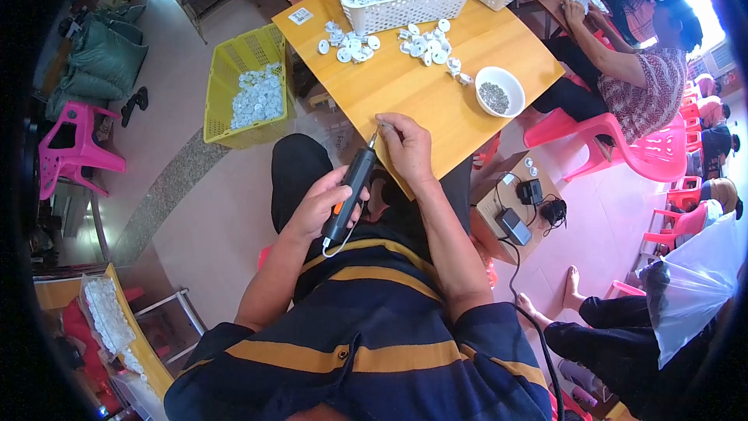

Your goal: Assembling small plastic components by inserting screws using an electric screwdriver.

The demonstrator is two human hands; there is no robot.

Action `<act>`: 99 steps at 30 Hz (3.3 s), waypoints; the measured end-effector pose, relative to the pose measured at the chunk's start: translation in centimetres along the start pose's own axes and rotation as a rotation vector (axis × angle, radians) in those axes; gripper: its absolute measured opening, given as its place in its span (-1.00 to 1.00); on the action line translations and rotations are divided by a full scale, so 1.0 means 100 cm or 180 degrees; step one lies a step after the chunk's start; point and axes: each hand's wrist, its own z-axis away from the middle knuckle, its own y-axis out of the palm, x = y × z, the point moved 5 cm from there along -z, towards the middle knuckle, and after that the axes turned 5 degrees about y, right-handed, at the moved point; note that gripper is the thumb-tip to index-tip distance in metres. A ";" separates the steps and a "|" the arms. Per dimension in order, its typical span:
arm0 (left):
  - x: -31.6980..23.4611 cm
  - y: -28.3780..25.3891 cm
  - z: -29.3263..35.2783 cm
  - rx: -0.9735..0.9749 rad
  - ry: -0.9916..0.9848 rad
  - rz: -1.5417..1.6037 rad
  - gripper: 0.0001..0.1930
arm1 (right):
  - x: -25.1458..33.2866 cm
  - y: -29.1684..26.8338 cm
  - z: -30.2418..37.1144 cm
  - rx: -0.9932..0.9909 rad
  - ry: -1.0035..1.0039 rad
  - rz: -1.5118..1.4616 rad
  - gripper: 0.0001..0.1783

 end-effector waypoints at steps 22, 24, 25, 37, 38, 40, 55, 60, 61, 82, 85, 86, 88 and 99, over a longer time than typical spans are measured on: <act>0.000 0.000 0.000 0.0062 0.0029 0.0103 -0.50 | 0.000 -0.001 0.001 -0.0043 0.0118 -0.0095 -0.79; 0.001 0.000 -0.001 0.0070 0.0030 0.0075 -0.51 | -0.001 -0.001 0.001 -0.0043 0.0127 -0.0135 -0.79; 0.001 0.000 -0.001 0.0077 0.0033 0.0047 -0.51 | -0.002 -0.001 0.001 -0.0042 0.0135 -0.0175 -0.79; -0.009 -0.003 -0.004 0.0242 0.0078 0.0595 -0.54 | -0.011 -0.008 -0.014 -0.0144 0.1010 -0.1600 -0.76; -0.011 -0.003 -0.004 0.0261 0.0102 0.0584 -0.54 | -0.010 -0.010 -0.019 -0.0143 0.0978 -0.1598 -0.76; -0.014 -0.005 -0.003 0.0124 0.0173 0.0650 -0.55 | -0.011 -0.011 -0.032 0.0301 0.1015 -0.0333 -0.73; -0.011 -0.012 -0.004 0.0001 0.0200 0.0607 -0.56 | 0.023 -0.048 -0.105 -0.0473 -0.0160 0.0562 -0.53; -0.008 -0.009 -0.005 -0.0003 0.0116 0.0581 -0.57 | 0.045 -0.126 -0.108 -0.0792 -0.0179 0.1236 -0.74; -0.007 -0.010 -0.004 -0.0055 0.0085 0.0514 -0.56 | 0.045 -0.142 -0.109 -0.0926 -0.0143 0.1506 -0.78; -0.003 -0.004 -0.004 -0.0009 0.0072 0.0282 -0.46 | -0.023 -0.199 -0.123 -0.0577 0.0575 0.3618 -0.78; -0.005 0.000 -0.005 -0.0019 0.0056 0.0280 -0.50 | -0.005 -0.203 -0.115 -0.0864 0.0403 0.3303 -0.76; -0.006 0.001 -0.005 -0.0024 0.0046 0.0277 -0.54 | 0.005 -0.204 -0.111 -0.1104 0.0277 0.3110 -0.78; -0.007 0.001 -0.002 -0.0046 0.0055 0.0273 -0.55 | 0.025 -0.194 -0.102 -0.1110 0.0316 0.2197 -0.81; -0.008 0.014 -0.001 0.0311 0.0114 0.0201 -0.49 | -0.009 -0.038 -0.025 0.0168 0.1227 -0.1878 -0.88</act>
